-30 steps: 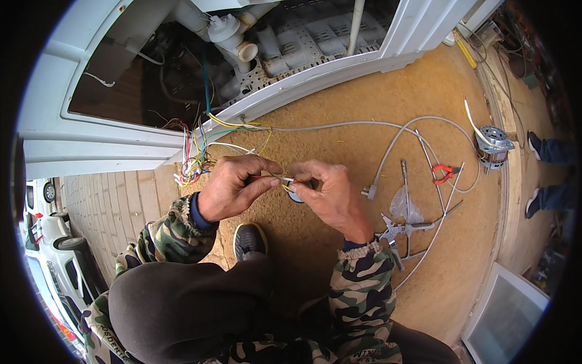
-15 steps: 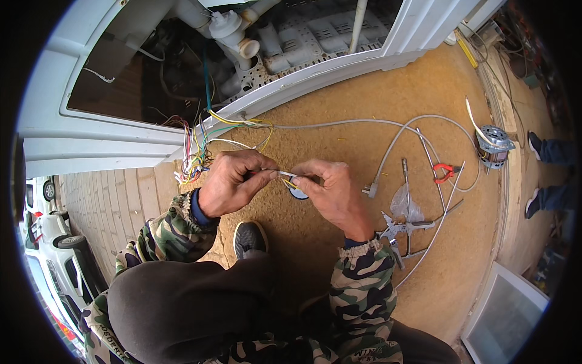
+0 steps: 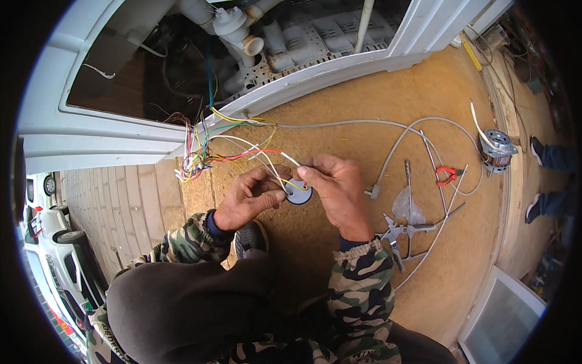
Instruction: The person strips and twists wires inside a washing machine, then connects them to a small circular component. They use pliers and a soldering iron to prepare and join the wires. Finally, they reattach the control panel to the machine.
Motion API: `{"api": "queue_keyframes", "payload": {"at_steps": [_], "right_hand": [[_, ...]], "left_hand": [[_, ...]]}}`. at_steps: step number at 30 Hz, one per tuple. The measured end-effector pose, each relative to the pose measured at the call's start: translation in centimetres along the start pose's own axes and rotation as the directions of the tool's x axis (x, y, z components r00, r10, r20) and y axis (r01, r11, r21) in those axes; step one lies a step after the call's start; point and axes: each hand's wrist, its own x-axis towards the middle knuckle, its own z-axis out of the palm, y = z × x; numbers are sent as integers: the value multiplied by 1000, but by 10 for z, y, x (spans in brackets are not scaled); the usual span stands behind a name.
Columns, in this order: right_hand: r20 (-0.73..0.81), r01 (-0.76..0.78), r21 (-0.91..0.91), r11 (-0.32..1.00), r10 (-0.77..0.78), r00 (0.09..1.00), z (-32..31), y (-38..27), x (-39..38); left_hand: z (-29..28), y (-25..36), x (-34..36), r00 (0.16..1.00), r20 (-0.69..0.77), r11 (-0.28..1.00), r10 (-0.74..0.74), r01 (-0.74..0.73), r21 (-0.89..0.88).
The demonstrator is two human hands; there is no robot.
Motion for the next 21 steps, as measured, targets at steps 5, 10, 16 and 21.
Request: {"api": "queue_keyframes", "payload": {"at_steps": [5,10,16,21], "right_hand": [[-25,-24,129,991,27,999,-2,16,3],[21,-26,-2,1000,26,999,0,20,4],[108,336,-459,823,-323,940,11,5,0],[-138,74,-541,837,-176,975,-15,2,5]], "left_hand": [[-5,-15,5,998,29,998,62,-62,18],[-14,-20,4,992,-57,992,114,-110,68],[-17,-22,4,987,-138,997,78,-77,15],[-22,-29,1,993,-114,998,38,-43,-45]]}}
